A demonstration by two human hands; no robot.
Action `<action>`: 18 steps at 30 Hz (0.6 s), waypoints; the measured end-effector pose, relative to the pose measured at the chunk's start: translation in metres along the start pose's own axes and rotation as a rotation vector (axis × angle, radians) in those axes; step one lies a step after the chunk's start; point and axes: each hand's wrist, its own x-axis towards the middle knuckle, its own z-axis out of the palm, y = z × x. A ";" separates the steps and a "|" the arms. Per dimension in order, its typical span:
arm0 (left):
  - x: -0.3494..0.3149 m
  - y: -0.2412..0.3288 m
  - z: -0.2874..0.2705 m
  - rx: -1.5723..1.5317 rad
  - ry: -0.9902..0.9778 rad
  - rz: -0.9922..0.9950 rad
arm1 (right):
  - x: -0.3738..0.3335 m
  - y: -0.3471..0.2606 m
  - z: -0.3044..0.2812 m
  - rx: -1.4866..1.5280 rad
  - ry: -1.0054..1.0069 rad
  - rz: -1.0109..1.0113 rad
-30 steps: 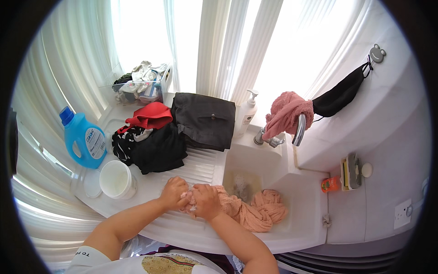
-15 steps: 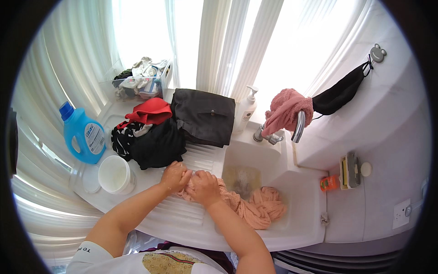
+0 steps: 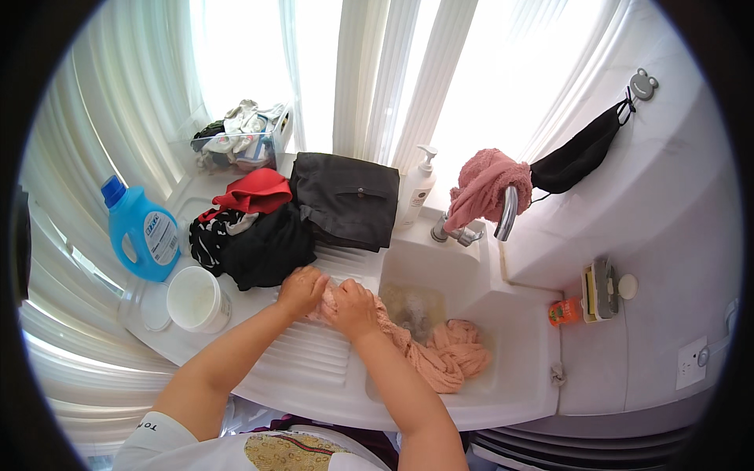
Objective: The person pours liquid from a white cup onto a pink towel in a sink and then scrubs and wrings the towel by hand.
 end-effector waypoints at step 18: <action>-0.031 0.019 -0.007 0.258 0.284 0.197 | -0.033 -0.023 -0.014 -0.123 0.006 0.164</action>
